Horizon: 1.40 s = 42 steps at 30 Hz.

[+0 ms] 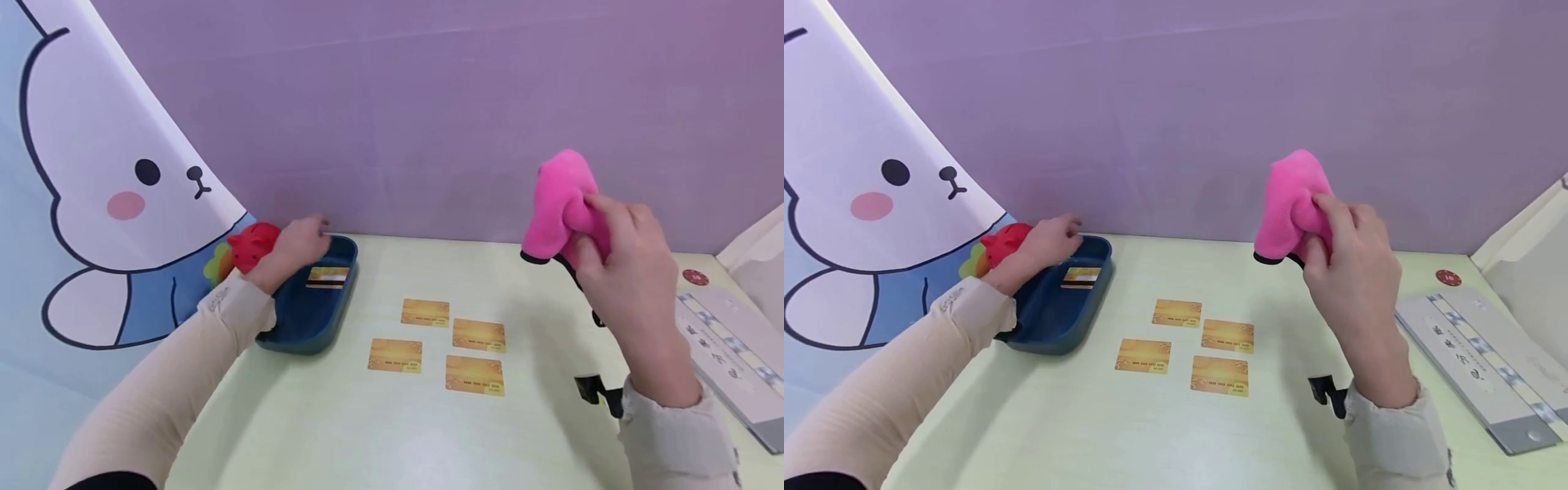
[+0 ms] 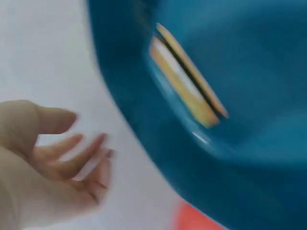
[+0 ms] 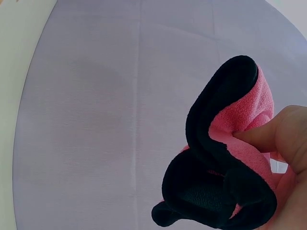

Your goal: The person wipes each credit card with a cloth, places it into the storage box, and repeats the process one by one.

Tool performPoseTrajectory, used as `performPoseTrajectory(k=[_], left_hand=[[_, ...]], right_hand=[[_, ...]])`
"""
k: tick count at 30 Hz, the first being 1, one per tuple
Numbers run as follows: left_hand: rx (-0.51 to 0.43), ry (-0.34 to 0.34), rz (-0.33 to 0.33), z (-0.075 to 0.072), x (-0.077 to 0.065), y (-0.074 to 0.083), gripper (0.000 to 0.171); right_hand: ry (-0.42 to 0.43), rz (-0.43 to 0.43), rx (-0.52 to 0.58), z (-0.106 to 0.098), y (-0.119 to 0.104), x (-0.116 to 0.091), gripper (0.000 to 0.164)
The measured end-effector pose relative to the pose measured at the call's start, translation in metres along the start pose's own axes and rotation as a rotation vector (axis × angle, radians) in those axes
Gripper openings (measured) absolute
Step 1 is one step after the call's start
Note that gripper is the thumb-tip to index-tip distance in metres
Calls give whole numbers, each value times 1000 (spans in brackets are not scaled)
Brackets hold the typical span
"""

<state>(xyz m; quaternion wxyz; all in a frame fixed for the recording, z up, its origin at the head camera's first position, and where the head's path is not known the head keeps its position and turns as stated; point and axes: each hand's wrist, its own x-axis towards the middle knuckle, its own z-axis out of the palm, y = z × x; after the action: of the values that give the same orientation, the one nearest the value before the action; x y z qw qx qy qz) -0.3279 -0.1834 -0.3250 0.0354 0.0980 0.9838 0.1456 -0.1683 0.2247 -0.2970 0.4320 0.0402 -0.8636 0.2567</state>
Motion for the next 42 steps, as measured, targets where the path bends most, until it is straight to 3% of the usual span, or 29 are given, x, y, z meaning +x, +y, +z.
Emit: performPoseTrajectory(k=[2,3,6,8,11,16,22,27,30,35,38,42], left_hand=[[-27,12,133,6,-4,27,40],[-27,-16,200,10,-6,40,38],[33,-231,324,27,-9,75,40],[115,-370,338,44,-11,92,49],[225,-480,335,69,-12,107,61],[309,-501,331,89,-12,115,69],[349,-486,328,90,-4,113,72],[344,-490,297,91,3,107,59],[246,-501,288,92,4,101,38],[-66,-517,316,86,3,90,20],[-279,-468,364,75,2,90,14],[-595,-390,433,54,-4,102,12]], right_hand=[[9,-7,3,0,0,1,38],[11,-6,6,0,0,1,38],[13,1,10,-1,0,0,38],[13,8,8,-1,0,0,38],[13,13,1,-1,0,-2,38],[24,5,13,-1,-4,-2,38],[39,-11,14,-1,-7,0,37],[48,-6,19,-1,-8,1,37],[63,-7,24,0,-8,1,37],[73,-12,22,1,-8,1,35],[75,-7,24,0,-8,1,36],[85,7,28,-4,-8,2,36]])
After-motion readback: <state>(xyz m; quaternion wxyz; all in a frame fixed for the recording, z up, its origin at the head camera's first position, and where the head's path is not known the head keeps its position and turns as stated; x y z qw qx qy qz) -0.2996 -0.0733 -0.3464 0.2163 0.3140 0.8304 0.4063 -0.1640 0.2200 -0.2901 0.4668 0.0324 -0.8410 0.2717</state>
